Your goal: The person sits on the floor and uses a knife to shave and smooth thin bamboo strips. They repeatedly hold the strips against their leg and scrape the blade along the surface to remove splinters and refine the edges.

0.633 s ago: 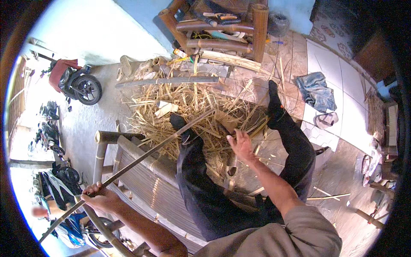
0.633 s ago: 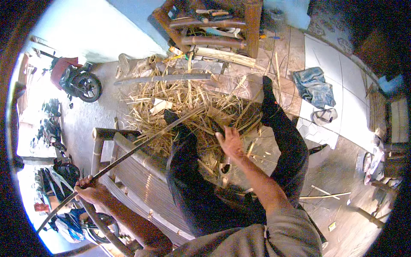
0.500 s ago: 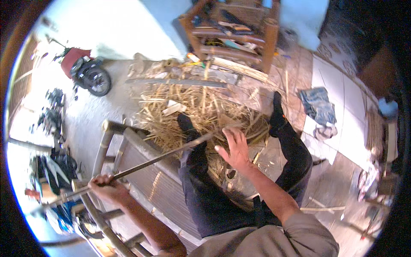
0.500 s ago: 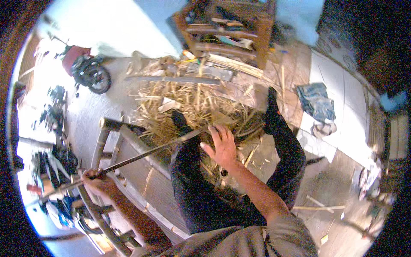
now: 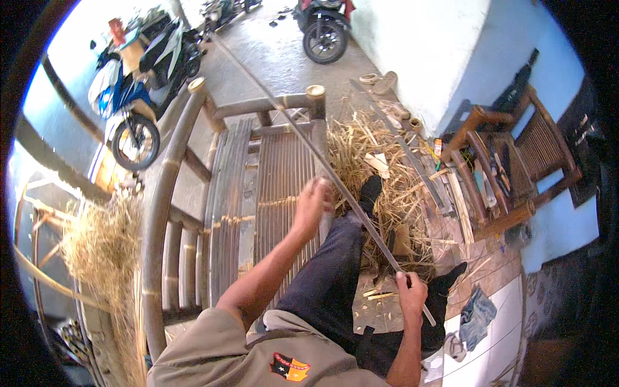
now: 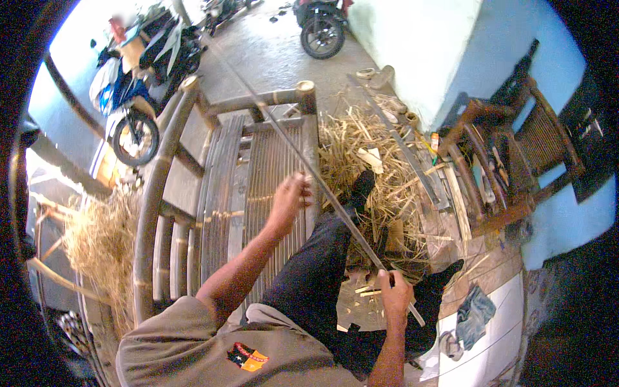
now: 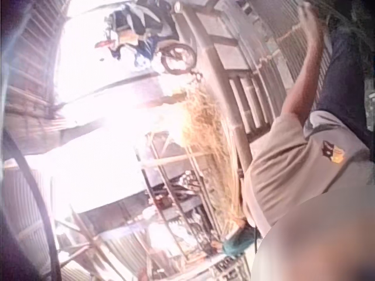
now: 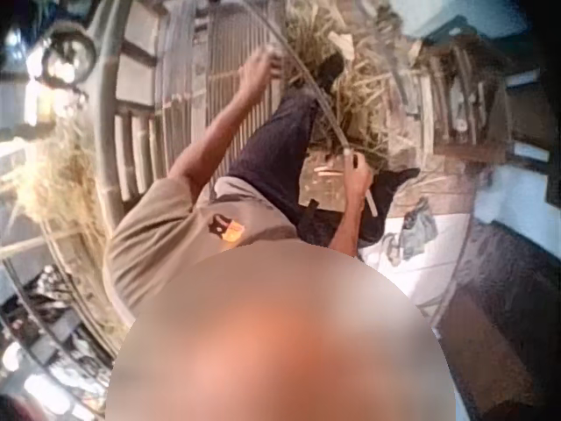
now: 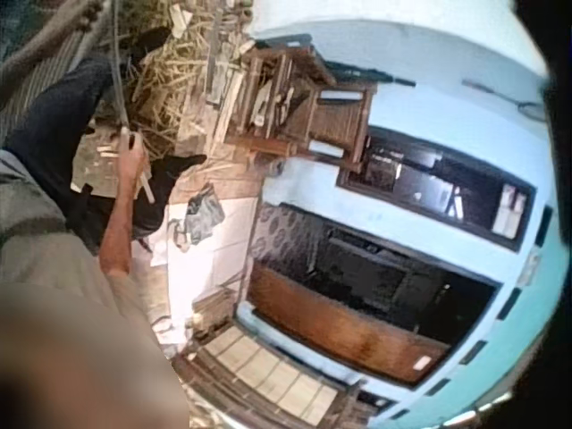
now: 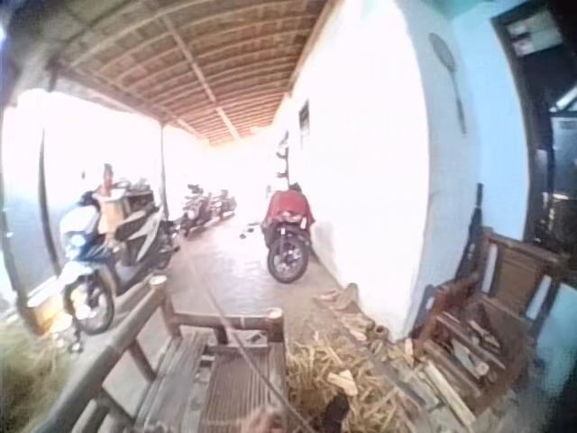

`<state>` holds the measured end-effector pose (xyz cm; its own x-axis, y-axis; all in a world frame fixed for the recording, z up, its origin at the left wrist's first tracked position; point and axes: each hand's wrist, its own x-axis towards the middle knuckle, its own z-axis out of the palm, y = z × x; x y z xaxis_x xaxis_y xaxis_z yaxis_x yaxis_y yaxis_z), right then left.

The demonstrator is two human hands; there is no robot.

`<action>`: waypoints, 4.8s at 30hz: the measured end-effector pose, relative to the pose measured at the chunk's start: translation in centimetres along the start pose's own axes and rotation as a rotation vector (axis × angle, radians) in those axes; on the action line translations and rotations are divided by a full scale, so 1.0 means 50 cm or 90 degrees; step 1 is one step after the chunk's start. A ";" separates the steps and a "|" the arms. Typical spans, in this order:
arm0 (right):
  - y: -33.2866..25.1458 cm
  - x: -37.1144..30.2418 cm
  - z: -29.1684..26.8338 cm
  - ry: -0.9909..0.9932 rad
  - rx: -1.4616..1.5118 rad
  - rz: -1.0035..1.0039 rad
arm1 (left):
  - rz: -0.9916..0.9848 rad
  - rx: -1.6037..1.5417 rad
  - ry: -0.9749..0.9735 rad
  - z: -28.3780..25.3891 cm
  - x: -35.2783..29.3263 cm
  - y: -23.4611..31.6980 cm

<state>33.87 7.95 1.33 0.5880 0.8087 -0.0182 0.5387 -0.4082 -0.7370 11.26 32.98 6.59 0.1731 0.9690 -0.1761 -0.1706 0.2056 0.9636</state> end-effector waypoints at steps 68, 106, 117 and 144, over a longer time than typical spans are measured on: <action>0.064 -0.222 -0.045 0.124 -0.138 -0.015 | -0.076 0.168 -0.174 0.046 -0.115 -0.133; 0.163 -0.302 -0.173 0.052 -0.269 0.011 | 0.202 -0.205 0.184 -0.047 0.198 0.121; -0.092 -0.041 -0.218 0.247 0.165 -0.085 | 0.110 -0.020 -0.089 0.045 -0.037 -0.011; -0.565 0.324 0.287 -0.197 0.761 0.138 | -0.131 0.436 0.078 -0.296 -0.341 -0.040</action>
<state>19.52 38.63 12.14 0.3418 0.9050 -0.2533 -0.5306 -0.0366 -0.8469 -5.69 18.07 4.69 0.0190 0.9364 -0.3504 0.5068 0.2931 0.8107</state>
